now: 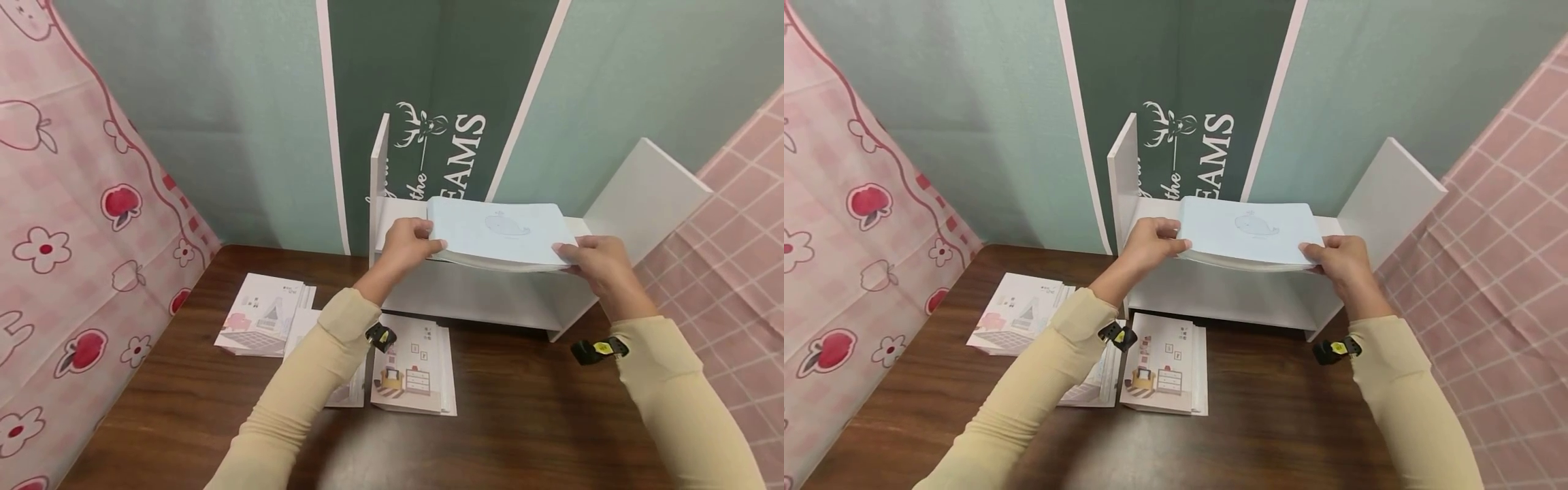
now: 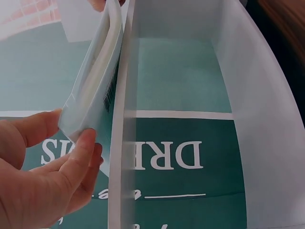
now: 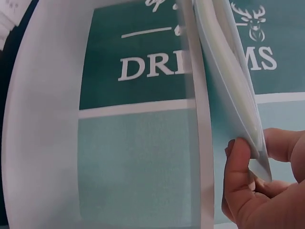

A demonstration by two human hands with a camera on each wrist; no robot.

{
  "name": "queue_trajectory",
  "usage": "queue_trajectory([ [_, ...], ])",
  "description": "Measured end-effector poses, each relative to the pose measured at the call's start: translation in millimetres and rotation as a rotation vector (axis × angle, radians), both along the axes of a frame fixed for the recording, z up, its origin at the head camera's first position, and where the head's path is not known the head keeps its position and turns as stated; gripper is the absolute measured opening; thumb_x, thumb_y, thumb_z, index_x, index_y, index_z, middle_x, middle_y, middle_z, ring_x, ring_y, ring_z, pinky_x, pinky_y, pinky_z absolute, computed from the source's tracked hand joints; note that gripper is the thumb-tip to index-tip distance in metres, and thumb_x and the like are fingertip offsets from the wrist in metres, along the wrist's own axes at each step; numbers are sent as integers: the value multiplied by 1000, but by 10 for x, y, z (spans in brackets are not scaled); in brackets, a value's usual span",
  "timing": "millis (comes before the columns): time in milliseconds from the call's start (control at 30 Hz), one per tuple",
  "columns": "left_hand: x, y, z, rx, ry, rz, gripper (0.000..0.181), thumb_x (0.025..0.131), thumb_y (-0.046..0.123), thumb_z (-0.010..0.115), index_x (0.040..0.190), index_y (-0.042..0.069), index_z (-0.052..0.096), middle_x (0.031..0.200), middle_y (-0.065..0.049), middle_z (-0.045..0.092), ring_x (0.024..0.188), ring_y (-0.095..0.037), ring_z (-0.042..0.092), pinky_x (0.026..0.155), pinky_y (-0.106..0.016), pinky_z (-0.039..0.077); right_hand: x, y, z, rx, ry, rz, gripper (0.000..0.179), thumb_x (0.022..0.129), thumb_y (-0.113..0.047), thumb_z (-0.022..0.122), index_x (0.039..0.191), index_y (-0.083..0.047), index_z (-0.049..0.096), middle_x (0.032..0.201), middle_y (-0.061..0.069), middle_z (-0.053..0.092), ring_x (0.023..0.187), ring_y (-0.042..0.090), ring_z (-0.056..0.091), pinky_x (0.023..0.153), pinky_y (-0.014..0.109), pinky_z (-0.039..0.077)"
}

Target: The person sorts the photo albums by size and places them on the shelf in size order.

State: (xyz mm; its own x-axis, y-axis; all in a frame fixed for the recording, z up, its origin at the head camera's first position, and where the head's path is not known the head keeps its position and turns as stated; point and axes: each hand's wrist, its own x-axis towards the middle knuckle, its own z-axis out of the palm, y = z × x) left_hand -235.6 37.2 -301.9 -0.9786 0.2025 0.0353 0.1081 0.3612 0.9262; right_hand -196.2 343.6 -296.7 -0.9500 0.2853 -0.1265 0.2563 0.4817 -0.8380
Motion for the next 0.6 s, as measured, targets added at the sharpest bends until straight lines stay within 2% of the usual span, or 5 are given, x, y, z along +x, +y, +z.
queue_trajectory([
  [100, -40, 5, -3, -22, 4, 32, 43, 81, 12, 73, 119, 1, 61, 110, -12, 61, 94, -19, 59, 74, -27, 49, -33, -12, 8, 118, -8, 3, 71, 85, -33, 67, 129, 17, 41, 116, 22, 47, 68, 7, 53, 63, 25, 48],
  [200, -85, 9, -11, -41, 10, 52, 40, 80, 12, 74, 117, 2, 63, 109, -10, 63, 96, -18, 58, 74, -27, 49, -65, -24, 16, 181, -17, 0, 75, 82, -36, 69, 127, 17, 42, 116, 25, 48, 66, 8, 53, 63, 27, 47],
  [433, -151, 50, -16, -74, 30, 67, 40, 81, 13, 73, 117, 1, 63, 109, -9, 63, 99, -18, 57, 78, -28, 47, -121, -42, 33, 222, 0, -8, 67, 81, -30, 71, 122, 18, 48, 116, 31, 48, 60, 9, 58, 56, 21, 46],
  [500, -158, 61, -19, -91, 35, 72, 39, 81, 13, 73, 117, 1, 63, 110, -9, 63, 101, -18, 57, 79, -27, 47, -130, -46, 37, 239, 8, -13, 68, 81, -30, 71, 122, 18, 48, 118, 32, 47, 67, 14, 59, 58, 21, 46],
  [600, -154, 70, -18, -134, 67, 58, 39, 81, 14, 72, 117, 1, 63, 111, -10, 63, 101, -19, 56, 79, -28, 47, -134, -67, 43, 291, 16, -26, 67, 81, -30, 70, 124, 17, 47, 120, 35, 47, 88, 28, 54, 67, 28, 44],
])
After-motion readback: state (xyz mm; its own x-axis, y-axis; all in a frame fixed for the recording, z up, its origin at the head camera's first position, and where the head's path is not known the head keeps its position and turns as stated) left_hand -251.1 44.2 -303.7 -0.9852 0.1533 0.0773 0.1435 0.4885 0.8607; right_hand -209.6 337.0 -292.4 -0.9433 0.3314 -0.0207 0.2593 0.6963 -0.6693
